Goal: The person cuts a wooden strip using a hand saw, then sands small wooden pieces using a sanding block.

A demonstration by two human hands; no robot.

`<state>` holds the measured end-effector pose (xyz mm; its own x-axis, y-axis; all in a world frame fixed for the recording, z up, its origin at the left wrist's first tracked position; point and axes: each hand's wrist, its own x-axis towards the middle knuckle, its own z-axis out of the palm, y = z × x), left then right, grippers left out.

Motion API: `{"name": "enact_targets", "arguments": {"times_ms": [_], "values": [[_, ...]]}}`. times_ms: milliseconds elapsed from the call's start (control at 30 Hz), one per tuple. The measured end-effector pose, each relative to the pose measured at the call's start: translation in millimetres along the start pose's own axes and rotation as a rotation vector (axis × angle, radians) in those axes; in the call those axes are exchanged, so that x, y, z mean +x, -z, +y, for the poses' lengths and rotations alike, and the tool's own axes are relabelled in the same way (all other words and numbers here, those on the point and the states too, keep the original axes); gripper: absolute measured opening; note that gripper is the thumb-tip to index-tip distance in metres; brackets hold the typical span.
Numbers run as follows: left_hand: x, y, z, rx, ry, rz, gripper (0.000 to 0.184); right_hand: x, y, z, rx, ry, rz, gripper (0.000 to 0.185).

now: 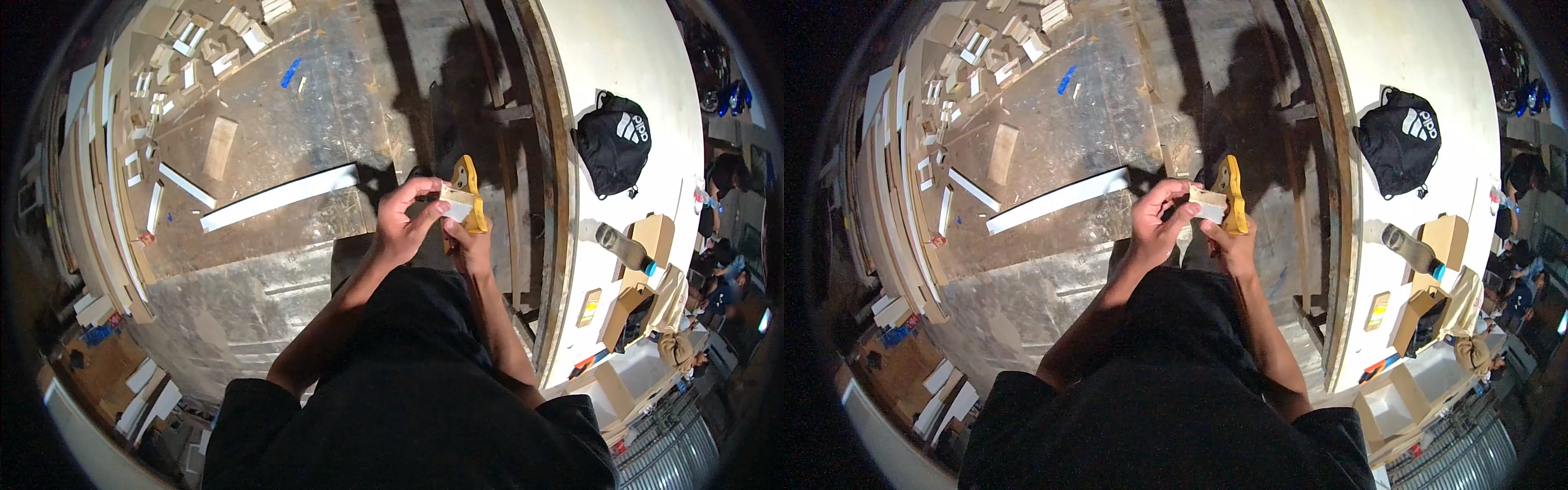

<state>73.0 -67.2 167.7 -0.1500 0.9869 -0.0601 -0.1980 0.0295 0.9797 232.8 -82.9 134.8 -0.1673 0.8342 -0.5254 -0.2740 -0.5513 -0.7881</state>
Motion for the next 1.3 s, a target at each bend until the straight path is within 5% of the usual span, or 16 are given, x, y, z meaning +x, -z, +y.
{"name": "enact_targets", "arguments": {"times_ms": [200, 433, 633, 867, 1000, 1100, 1300], "values": [[22, 36, -6, 0.568, 0.024, -0.090, 0.022, 1, 14, -5, -0.132, 0.014, 0.031, 0.030], [20, 73, -95, 1.149, -0.129, -0.221, 0.023, 3, 45, 11, -0.407, -0.298, 0.013, 0.027], [7, 72, -112, 1.252, -0.091, -0.154, 0.046, -5, 32, -1, -0.249, -0.287, 0.010, 0.029], [7, 81, -111, 1.181, -0.058, -0.172, 0.046, -30, 1, -28, -0.225, -0.168, 0.024, 0.027], [18, 71, -119, 1.230, -0.120, -0.029, 0.049, -26, -4, -16, -0.179, -0.020, 0.008, 0.028], [41, 60, -129, 1.215, 0.033, 0.264, 0.046, -27, -3, -16, -0.168, -0.106, -0.014, 0.026], [55, 74, -165, 1.327, 0.053, 0.374, 0.049, -26, -4, -8, -0.225, -0.087, -0.054, 0.027]]}}
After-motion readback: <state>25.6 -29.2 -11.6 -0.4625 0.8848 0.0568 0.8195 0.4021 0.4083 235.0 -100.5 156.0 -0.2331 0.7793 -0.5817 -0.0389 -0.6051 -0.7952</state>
